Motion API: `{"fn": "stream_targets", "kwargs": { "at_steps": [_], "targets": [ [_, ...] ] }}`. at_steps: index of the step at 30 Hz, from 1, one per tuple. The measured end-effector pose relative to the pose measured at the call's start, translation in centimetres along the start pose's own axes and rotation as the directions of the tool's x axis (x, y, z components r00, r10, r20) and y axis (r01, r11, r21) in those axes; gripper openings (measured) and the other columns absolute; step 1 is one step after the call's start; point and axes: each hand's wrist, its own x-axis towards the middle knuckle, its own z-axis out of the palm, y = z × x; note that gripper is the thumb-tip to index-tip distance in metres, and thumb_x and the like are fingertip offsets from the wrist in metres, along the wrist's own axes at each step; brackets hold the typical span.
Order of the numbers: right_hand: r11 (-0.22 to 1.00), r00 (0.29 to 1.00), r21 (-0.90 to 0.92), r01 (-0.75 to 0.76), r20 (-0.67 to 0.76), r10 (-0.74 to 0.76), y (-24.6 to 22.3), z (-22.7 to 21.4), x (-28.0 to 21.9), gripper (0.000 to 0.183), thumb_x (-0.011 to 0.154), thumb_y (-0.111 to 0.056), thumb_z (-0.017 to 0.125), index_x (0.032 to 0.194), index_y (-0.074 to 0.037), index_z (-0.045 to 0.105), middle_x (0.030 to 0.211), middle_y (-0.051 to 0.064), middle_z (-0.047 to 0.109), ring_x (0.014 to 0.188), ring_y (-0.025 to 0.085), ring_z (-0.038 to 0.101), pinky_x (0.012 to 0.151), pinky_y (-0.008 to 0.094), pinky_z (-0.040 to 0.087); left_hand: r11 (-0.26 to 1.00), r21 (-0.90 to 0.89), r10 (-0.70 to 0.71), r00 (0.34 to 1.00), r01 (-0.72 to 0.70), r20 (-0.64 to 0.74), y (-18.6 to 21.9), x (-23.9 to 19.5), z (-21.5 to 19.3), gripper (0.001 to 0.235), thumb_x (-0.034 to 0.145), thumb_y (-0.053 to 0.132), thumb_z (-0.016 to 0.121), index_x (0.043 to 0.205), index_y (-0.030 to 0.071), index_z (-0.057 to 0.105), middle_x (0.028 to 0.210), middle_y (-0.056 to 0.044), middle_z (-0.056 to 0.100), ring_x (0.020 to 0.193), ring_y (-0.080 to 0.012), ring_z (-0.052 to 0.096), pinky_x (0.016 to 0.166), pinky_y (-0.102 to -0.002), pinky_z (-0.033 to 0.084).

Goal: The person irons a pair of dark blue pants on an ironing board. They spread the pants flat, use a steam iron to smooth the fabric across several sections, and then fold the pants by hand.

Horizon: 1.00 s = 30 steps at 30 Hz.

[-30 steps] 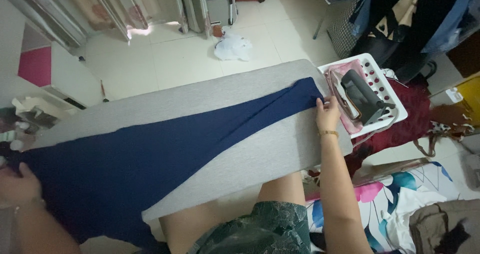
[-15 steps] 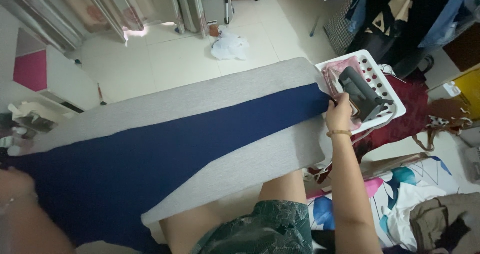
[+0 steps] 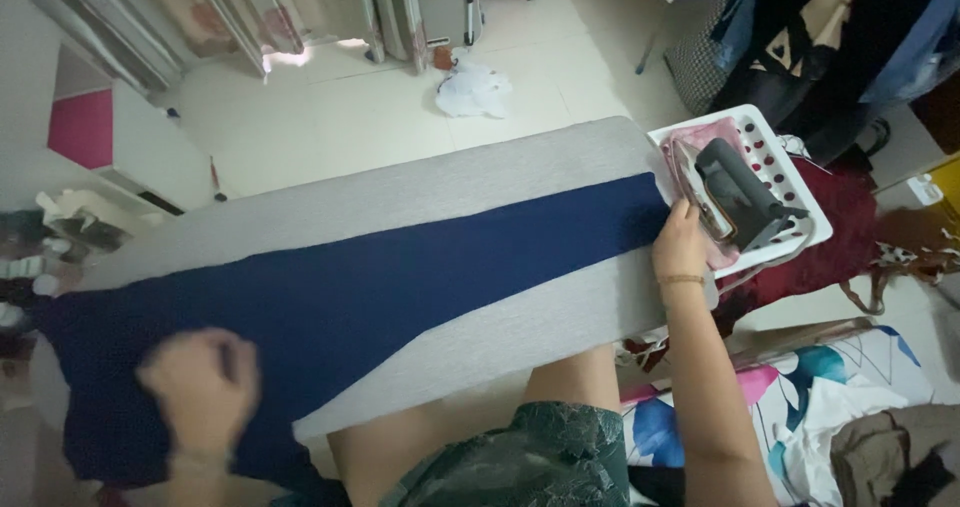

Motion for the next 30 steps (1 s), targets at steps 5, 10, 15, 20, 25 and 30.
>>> {"fn": "stream_targets", "kwargs": {
  "at_steps": [5,10,15,20,25,30],
  "targets": [
    [0.991,0.981,0.105,0.086,-0.184,-0.066,1.7,2.6,-0.6,0.018,0.103,-0.004,0.045,0.119,0.002,0.047,0.113,0.027,0.055,0.074,0.048,0.064,0.058,0.053,0.05,0.862,-0.307,0.408,0.912,-0.404,-0.053,4.5,-8.2,1.4,0.045,0.088,0.058,0.053,0.107,0.021,0.069,0.103,-0.003,0.068,0.092,-0.0259,0.062,0.082,-0.043,0.043],
    [0.954,0.99,0.301,-0.002,-0.132,0.044,0.7,1.0,-1.3,0.018,0.102,-0.003,0.046,0.119,0.004,0.045,0.117,0.028,0.052,0.09,0.048,0.06,0.073,0.055,0.047,0.866,-0.35,0.385,0.923,-0.357,0.011,4.1,-9.3,3.6,0.024,0.094,0.032,0.056,0.108,0.018,0.069,0.104,-0.001,0.069,0.097,-0.0234,0.062,0.085,-0.042,0.049],
    [0.93,0.981,0.368,-0.013,-0.174,0.083,1.2,1.0,-1.1,0.017,0.102,0.0,0.045,0.119,0.005,0.047,0.115,0.029,0.052,0.091,0.047,0.059,0.075,0.054,0.047,0.831,-0.412,0.431,0.901,-0.375,0.048,2.7,-9.6,4.4,0.02,0.092,0.024,0.061,0.11,0.019,0.067,0.108,0.0,0.067,0.103,-0.0219,0.062,0.094,-0.045,0.046],
    [0.996,0.949,0.085,0.015,-0.315,0.013,2.7,1.5,-0.9,0.012,0.102,-0.01,0.051,0.112,-0.004,0.051,0.11,0.019,0.058,0.082,0.041,0.062,0.078,0.063,0.038,0.787,-0.557,0.386,0.916,-0.264,0.112,1.4,-9.8,4.8,0.021,0.095,0.029,0.055,0.109,0.019,0.067,0.108,-0.001,0.067,0.103,-0.0223,0.062,0.096,-0.046,0.046],
    [0.991,0.974,0.112,-0.07,-0.206,0.092,3.0,0.2,-0.9,0.019,0.102,-0.009,0.049,0.12,-0.004,0.05,0.119,0.018,0.054,0.101,0.043,0.062,0.08,0.065,0.04,0.773,-0.585,0.43,0.881,-0.247,0.196,1.7,-9.5,4.6,0.016,0.093,0.026,0.058,0.105,0.022,0.068,0.104,0.003,0.066,0.103,-0.0188,0.061,0.096,-0.043,0.043],
    [0.978,0.995,-0.207,-0.03,-0.102,0.009,3.8,1.7,-1.2,0.028,0.096,-0.003,0.041,0.121,-0.006,0.053,0.116,0.016,0.061,0.086,0.04,0.068,0.083,0.064,0.041,0.813,-0.512,0.488,0.806,-0.278,0.336,1.6,-8.8,4.2,0.02,0.094,0.028,0.054,0.111,0.027,0.066,0.108,0.006,0.064,0.106,-0.0165,0.059,0.1,-0.043,0.041]
  ]
}}
